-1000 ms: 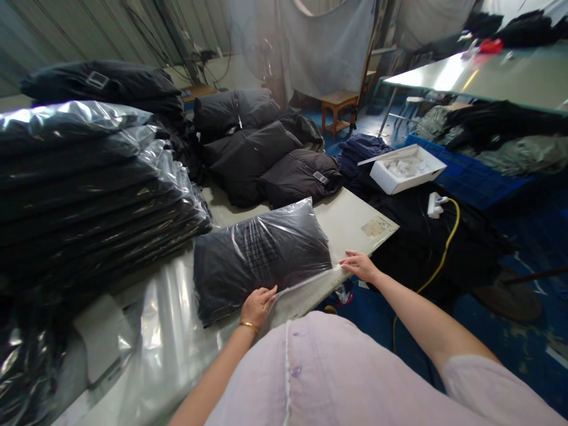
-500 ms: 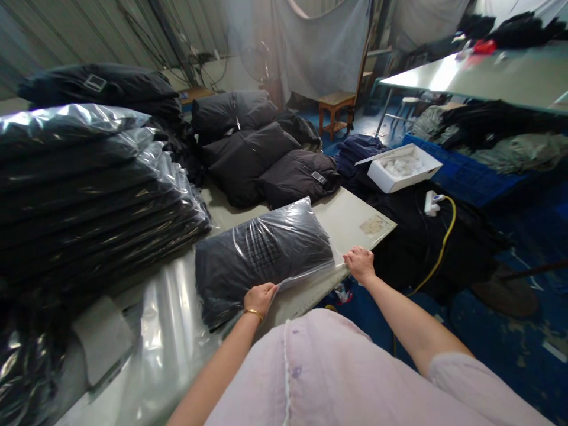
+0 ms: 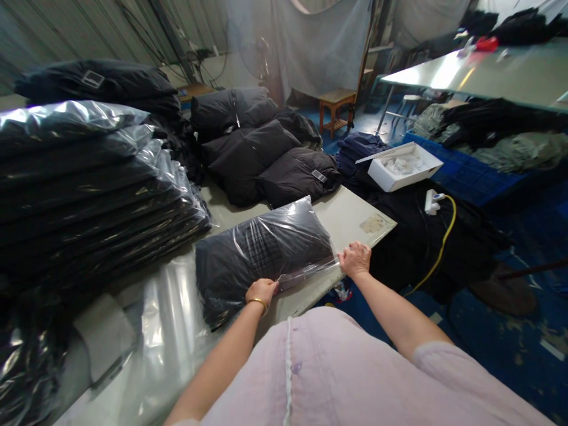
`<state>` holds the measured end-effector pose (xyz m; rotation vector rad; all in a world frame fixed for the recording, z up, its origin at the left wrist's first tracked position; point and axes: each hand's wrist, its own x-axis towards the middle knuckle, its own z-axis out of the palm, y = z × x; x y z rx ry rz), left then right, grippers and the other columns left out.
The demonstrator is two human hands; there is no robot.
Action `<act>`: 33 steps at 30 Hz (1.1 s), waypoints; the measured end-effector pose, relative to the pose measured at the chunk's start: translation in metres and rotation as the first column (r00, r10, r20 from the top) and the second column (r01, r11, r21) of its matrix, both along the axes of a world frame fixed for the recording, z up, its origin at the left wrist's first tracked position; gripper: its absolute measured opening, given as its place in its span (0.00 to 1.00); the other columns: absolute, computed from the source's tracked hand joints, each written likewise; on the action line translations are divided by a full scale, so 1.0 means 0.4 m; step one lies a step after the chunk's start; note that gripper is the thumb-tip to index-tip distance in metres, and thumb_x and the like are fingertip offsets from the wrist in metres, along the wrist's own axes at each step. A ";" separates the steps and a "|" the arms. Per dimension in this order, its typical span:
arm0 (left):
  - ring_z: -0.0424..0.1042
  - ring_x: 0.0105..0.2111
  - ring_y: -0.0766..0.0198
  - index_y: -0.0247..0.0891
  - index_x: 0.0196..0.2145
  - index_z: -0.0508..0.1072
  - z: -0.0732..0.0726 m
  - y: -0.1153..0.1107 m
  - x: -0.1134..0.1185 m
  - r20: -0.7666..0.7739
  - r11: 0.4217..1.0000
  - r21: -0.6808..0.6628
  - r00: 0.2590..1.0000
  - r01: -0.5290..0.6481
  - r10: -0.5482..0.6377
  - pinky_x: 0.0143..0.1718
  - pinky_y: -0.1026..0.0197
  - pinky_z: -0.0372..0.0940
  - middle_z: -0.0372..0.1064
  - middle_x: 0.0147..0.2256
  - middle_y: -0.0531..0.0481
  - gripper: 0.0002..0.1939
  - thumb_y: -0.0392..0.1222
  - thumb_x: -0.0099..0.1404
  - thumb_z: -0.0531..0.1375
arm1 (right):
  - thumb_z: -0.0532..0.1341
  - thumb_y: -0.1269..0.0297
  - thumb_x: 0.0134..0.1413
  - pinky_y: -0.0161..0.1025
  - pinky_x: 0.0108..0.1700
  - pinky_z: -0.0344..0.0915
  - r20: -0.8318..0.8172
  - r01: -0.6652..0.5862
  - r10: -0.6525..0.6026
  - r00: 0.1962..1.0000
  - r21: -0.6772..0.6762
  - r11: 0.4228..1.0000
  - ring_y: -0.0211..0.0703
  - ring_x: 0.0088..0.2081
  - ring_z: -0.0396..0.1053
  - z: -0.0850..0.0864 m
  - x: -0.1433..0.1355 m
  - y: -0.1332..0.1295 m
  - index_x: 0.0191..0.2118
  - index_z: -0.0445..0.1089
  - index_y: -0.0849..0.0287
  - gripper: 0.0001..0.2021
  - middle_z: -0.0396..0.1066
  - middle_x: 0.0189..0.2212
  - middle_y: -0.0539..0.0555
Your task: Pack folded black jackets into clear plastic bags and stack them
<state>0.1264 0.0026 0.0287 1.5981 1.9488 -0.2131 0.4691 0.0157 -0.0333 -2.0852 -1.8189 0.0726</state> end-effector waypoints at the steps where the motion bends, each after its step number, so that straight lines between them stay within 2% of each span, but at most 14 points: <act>1: 0.74 0.34 0.63 0.47 0.28 0.80 0.000 0.000 0.000 0.008 1.000 -0.003 1.000 0.008 -0.008 0.28 0.67 0.58 0.78 0.32 0.52 0.20 0.57 0.63 0.53 | 0.56 0.55 0.56 0.62 0.60 0.40 -0.007 0.032 -0.032 0.999 0.000 0.999 0.63 0.57 0.53 -0.004 -0.003 -0.002 0.36 0.76 0.57 0.15 0.66 0.48 0.65; 6: 0.74 0.33 0.62 0.47 0.27 0.80 0.000 -0.011 0.001 0.013 1.000 0.021 1.000 0.013 -0.013 0.29 0.65 0.58 0.78 0.32 0.51 0.19 0.55 0.63 0.53 | 0.57 0.54 0.54 0.61 0.59 0.44 -0.035 0.147 -0.147 0.989 0.010 0.989 0.62 0.52 0.58 -0.020 -0.011 -0.011 0.33 0.76 0.57 0.14 0.67 0.46 0.65; 13: 0.74 0.34 0.61 0.47 0.28 0.80 0.010 -0.025 0.007 0.012 0.999 0.030 1.000 0.015 -0.015 0.30 0.65 0.59 0.78 0.33 0.51 0.18 0.56 0.63 0.54 | 0.59 0.53 0.50 0.58 0.57 0.50 -0.115 0.289 -0.277 0.954 0.107 0.951 0.58 0.48 0.61 -0.041 -0.030 -0.014 0.26 0.73 0.57 0.13 0.68 0.43 0.62; 19: 0.75 0.35 0.61 0.47 0.29 0.80 0.009 -0.031 0.006 0.030 0.999 0.048 0.999 0.016 -0.018 0.30 0.65 0.58 0.78 0.34 0.51 0.18 0.55 0.63 0.54 | 0.65 0.48 0.38 0.60 0.48 0.57 -0.246 0.538 -0.509 0.825 0.069 0.840 0.65 0.47 0.63 -0.041 0.004 0.017 0.32 0.72 0.56 0.18 0.69 0.40 0.68; 21: 0.75 0.35 0.62 0.47 0.28 0.80 0.008 -0.031 0.006 0.035 0.998 0.052 0.999 0.018 -0.020 0.30 0.65 0.58 0.79 0.34 0.51 0.17 0.54 0.63 0.54 | 0.64 0.49 0.40 0.61 0.49 0.57 -0.264 0.530 -0.501 0.824 0.047 0.847 0.67 0.48 0.63 -0.035 0.028 0.030 0.32 0.72 0.56 0.16 0.70 0.40 0.69; 23: 0.74 0.35 0.62 0.46 0.27 0.80 0.006 -0.030 0.007 0.042 0.999 0.052 0.999 0.015 -0.017 0.30 0.65 0.58 0.79 0.33 0.51 0.17 0.54 0.62 0.54 | 0.59 0.53 0.48 0.62 0.52 0.55 -0.279 0.480 -0.447 0.850 0.062 0.875 0.66 0.51 0.62 -0.026 0.038 0.033 0.34 0.72 0.56 0.13 0.70 0.42 0.69; 26: 0.74 0.35 0.62 0.46 0.26 0.80 0.002 -0.026 0.006 0.044 0.998 0.056 0.999 0.007 -0.009 0.31 0.65 0.59 0.79 0.33 0.51 0.17 0.54 0.62 0.55 | 0.51 0.61 0.58 0.61 0.58 0.50 -0.224 0.318 -0.286 0.932 0.125 0.940 0.64 0.59 0.56 -0.010 -0.006 0.006 0.48 0.71 0.61 0.18 0.66 0.52 0.70; 27: 0.74 0.35 0.62 0.46 0.26 0.79 0.000 -0.025 0.006 0.043 0.998 0.058 0.999 0.007 -0.010 0.31 0.65 0.59 0.79 0.33 0.51 0.17 0.54 0.61 0.55 | 0.49 0.61 0.60 0.61 0.61 0.48 -0.174 0.187 -0.162 0.971 0.137 0.973 0.62 0.63 0.52 -0.006 -0.038 -0.011 0.53 0.68 0.63 0.21 0.63 0.57 0.69; 28: 0.74 0.34 0.62 0.46 0.26 0.79 -0.001 -0.024 0.005 0.043 0.998 0.057 0.999 0.009 -0.012 0.31 0.65 0.58 0.79 0.33 0.51 0.17 0.54 0.61 0.55 | 0.48 0.61 0.62 0.59 0.63 0.45 -0.116 -0.008 0.024 0.993 0.137 0.991 0.59 0.66 0.47 -0.003 -0.077 -0.031 0.58 0.65 0.64 0.23 0.58 0.62 0.68; 29: 0.74 0.34 0.62 0.46 0.26 0.79 -0.003 -0.023 0.004 0.044 0.998 0.056 0.999 0.012 -0.015 0.31 0.65 0.58 0.78 0.33 0.51 0.18 0.54 0.61 0.54 | 0.48 0.61 0.63 0.56 0.65 0.44 -0.066 -0.232 0.242 0.968 0.123 0.965 0.56 0.68 0.43 -0.002 -0.120 -0.053 0.62 0.61 0.64 0.25 0.53 0.65 0.65; 30: 0.74 0.34 0.62 0.46 0.26 0.79 -0.004 -0.022 0.002 0.047 0.998 0.054 0.999 0.017 -0.019 0.30 0.65 0.58 0.78 0.33 0.51 0.18 0.55 0.61 0.54 | 0.49 0.60 0.63 0.54 0.67 0.43 -0.027 -0.454 0.457 0.889 0.088 0.887 0.53 0.69 0.40 -0.003 -0.164 -0.073 0.64 0.58 0.62 0.26 0.50 0.67 0.61; 31: 0.74 0.34 0.62 0.46 0.26 0.79 -0.005 -0.022 0.001 0.051 0.998 0.050 0.998 0.023 -0.025 0.30 0.65 0.58 0.78 0.32 0.51 0.18 0.55 0.61 0.54 | 0.50 0.59 0.63 0.52 0.67 0.42 -0.006 -0.640 0.641 0.768 0.041 0.767 0.51 0.69 0.39 -0.006 -0.205 -0.092 0.66 0.55 0.59 0.27 0.48 0.68 0.57; 32: 0.74 0.34 0.62 0.46 0.26 0.79 -0.005 -0.021 -0.001 0.057 0.998 0.046 0.998 0.031 -0.034 0.30 0.65 0.58 0.78 0.32 0.51 0.18 0.55 0.62 0.54 | 0.52 0.57 0.62 0.51 0.68 0.42 -0.004 -0.763 0.763 0.646 -0.005 0.646 0.49 0.69 0.39 -0.011 -0.240 -0.106 0.67 0.53 0.56 0.28 0.48 0.68 0.55; 33: 0.74 0.34 0.62 0.46 0.26 0.79 -0.005 -0.020 -0.003 0.064 0.998 0.043 0.997 0.042 -0.044 0.30 0.65 0.58 0.78 0.32 0.51 0.18 0.55 0.62 0.54 | 0.53 0.55 0.62 0.51 0.68 0.42 -0.010 -0.815 0.815 0.579 -0.032 0.578 0.49 0.69 0.40 -0.015 -0.266 -0.117 0.68 0.52 0.54 0.30 0.48 0.68 0.53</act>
